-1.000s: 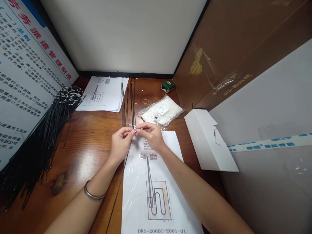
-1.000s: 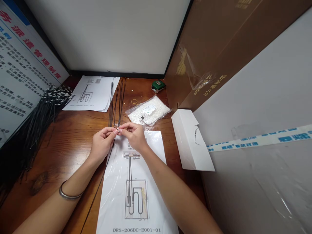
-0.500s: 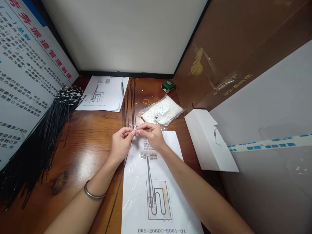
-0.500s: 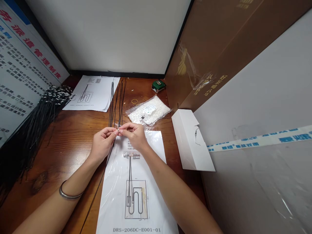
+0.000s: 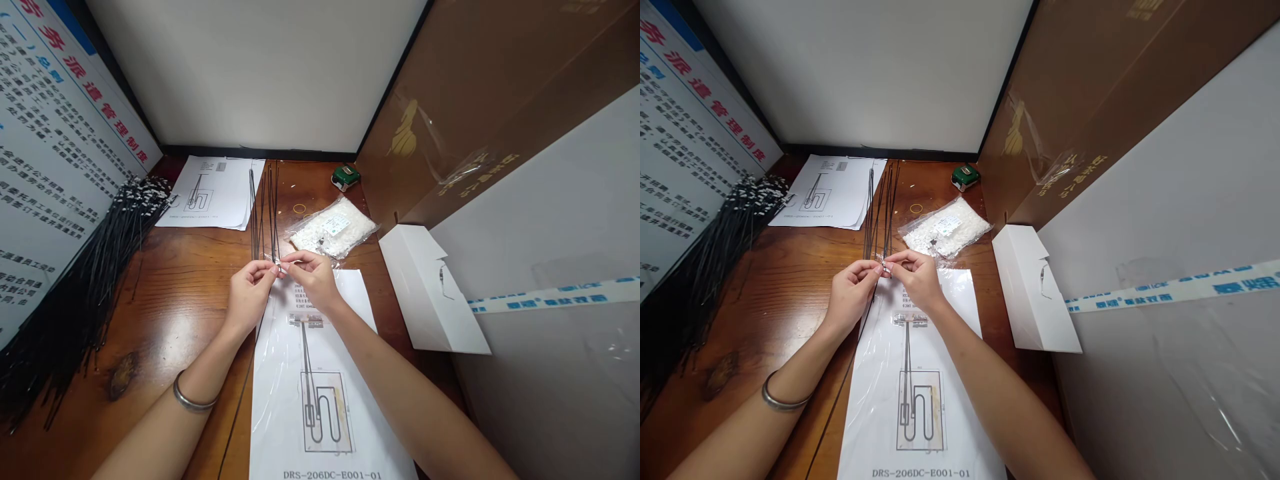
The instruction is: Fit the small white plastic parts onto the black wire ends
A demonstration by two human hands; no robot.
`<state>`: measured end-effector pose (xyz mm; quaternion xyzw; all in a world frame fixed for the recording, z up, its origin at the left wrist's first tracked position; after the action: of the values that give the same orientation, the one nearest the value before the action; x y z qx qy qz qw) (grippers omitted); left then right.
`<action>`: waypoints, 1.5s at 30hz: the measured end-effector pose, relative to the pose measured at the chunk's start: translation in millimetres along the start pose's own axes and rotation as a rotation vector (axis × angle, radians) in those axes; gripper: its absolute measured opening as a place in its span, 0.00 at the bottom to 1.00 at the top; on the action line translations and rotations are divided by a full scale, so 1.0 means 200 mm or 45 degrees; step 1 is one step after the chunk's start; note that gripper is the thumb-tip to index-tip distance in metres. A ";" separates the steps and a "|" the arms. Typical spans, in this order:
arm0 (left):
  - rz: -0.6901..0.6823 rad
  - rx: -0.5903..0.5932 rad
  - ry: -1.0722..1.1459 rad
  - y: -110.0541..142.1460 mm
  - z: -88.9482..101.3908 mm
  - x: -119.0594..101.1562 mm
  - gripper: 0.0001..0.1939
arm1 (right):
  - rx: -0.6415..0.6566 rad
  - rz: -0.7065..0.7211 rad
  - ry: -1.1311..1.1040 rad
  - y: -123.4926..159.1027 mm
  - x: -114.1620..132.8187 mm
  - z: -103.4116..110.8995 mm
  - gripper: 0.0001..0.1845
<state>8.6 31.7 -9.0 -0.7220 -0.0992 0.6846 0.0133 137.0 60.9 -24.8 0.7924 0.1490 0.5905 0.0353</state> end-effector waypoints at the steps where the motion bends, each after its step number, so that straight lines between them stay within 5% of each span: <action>1: -0.001 0.001 -0.007 0.00 0.00 0.00 0.09 | 0.001 0.000 -0.001 0.00 0.00 0.00 0.05; 45: -0.027 0.035 -0.097 0.01 0.00 0.00 0.09 | -0.042 0.174 0.222 0.02 -0.01 0.01 0.04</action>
<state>8.6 30.4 -9.0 -0.6942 -0.0976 0.7126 0.0267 139.2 57.0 -25.3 0.7456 0.0874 0.6607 -0.0049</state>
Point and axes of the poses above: each hand's wrist, its own y-axis away from the middle knuckle, its own z-axis out of the back of the hand, x = y × z, the point moved 3 cm from there along -y, towards the middle knuckle, and after that the axes turned 14 degrees about -z, right-handed, at the moved point
